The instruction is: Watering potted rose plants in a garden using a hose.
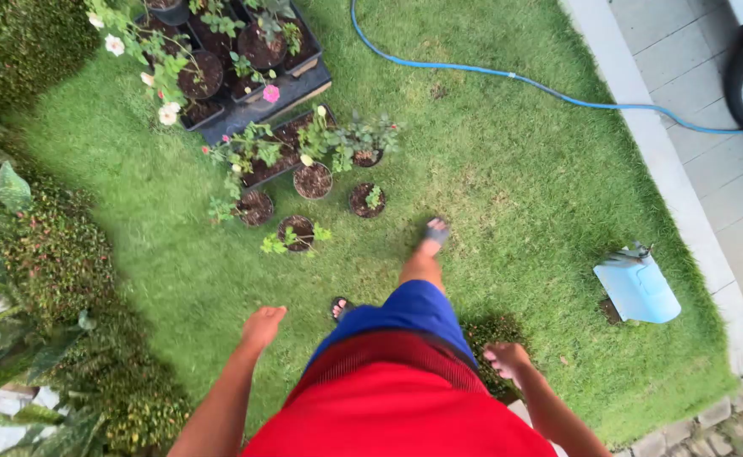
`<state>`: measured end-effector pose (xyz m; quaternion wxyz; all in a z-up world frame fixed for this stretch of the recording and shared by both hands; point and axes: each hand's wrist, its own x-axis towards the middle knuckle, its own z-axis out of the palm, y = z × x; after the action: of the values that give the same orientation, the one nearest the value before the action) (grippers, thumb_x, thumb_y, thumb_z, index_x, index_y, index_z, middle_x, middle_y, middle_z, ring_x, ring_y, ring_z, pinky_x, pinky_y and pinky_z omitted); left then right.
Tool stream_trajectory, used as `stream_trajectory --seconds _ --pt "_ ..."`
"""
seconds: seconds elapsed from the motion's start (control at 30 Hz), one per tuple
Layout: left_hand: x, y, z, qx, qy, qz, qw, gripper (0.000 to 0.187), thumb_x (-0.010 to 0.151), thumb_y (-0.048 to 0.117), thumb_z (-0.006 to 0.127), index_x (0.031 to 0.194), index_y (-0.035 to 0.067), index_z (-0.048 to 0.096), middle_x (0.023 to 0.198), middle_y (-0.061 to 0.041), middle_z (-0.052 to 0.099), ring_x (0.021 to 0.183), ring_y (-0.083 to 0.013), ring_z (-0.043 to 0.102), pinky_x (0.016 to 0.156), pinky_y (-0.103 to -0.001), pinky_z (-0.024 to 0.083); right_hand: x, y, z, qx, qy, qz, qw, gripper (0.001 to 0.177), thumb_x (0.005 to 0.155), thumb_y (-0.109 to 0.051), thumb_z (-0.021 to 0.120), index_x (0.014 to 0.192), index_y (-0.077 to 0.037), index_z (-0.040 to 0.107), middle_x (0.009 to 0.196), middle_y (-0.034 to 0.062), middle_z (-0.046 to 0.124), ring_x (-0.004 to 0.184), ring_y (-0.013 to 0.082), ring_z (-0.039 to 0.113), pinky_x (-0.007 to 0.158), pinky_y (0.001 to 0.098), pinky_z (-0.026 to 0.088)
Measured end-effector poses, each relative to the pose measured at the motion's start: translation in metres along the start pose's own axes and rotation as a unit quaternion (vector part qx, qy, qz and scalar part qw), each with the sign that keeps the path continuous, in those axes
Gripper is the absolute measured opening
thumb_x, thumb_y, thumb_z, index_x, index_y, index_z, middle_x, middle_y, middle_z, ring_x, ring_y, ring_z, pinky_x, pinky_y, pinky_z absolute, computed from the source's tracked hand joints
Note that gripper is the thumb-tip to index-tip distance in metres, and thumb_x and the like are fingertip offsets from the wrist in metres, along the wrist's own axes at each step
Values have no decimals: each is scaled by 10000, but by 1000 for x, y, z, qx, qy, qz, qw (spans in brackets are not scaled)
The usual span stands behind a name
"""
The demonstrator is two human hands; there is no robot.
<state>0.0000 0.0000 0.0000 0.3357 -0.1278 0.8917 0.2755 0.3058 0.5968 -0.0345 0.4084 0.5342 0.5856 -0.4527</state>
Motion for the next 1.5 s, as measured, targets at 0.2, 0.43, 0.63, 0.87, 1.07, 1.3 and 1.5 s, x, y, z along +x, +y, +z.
stream_trajectory --seconds 0.2,0.43,0.63,0.87,1.07,1.3,1.5 --pt "26 48 57 114 -118 -57 985 732 948 650 557 676 -25 635 715 -281 674 697 -431 685 690 -561 524 122 56 -95 -141 -27 -57 988 516 1059 -552 466 1094 -96 706 985 73 677 808 200 576 673 304 465" --pt "91 237 132 168 -99 65 979 730 954 682 516 673 21 644 750 -249 678 735 -399 665 722 -538 498 85 -55 -279 102 36 7 994 258 956 -413 571 1107 -226 664 1028 9 752 839 203 700 662 375 539" --pt "127 370 156 42 -80 54 994 672 873 639 589 897 -25 681 895 -216 738 868 -409 709 793 -504 537 148 -146 -408 -171 102 -176 964 288 911 -331 617 1071 -103 689 958 61 700 776 198 684 642 365 575" --pt "198 436 163 95 -116 25 988 622 906 636 567 848 39 733 916 -226 749 901 -410 710 826 -502 539 105 -333 -418 123 29 -131 983 336 984 -372 567 1179 -112 655 1020 68 729 815 204 670 696 375 540" --pt "283 500 153 72 -116 26 990 603 940 596 541 846 34 738 944 -240 747 915 -431 701 838 -526 519 279 -352 -483 -324 -24 -364 873 304 971 -266 544 1229 -135 637 1056 34 688 847 129 639 689 319 553" --pt "412 601 73 61 -83 52 993 584 1055 544 441 993 56 756 1096 -200 755 1082 -389 691 943 -495 524 178 -626 -534 -161 46 -58 984 402 1041 -426 538 1036 -48 675 810 106 652 667 241 602 595 409 531" --pt "437 694 -29 -96 25 5 995 505 991 544 495 1071 119 756 1110 -182 714 1059 -394 682 982 -469 500 285 -795 -585 -665 132 -335 655 218 965 -293 592 1012 -132 731 829 51 701 707 155 671 682 374 561"
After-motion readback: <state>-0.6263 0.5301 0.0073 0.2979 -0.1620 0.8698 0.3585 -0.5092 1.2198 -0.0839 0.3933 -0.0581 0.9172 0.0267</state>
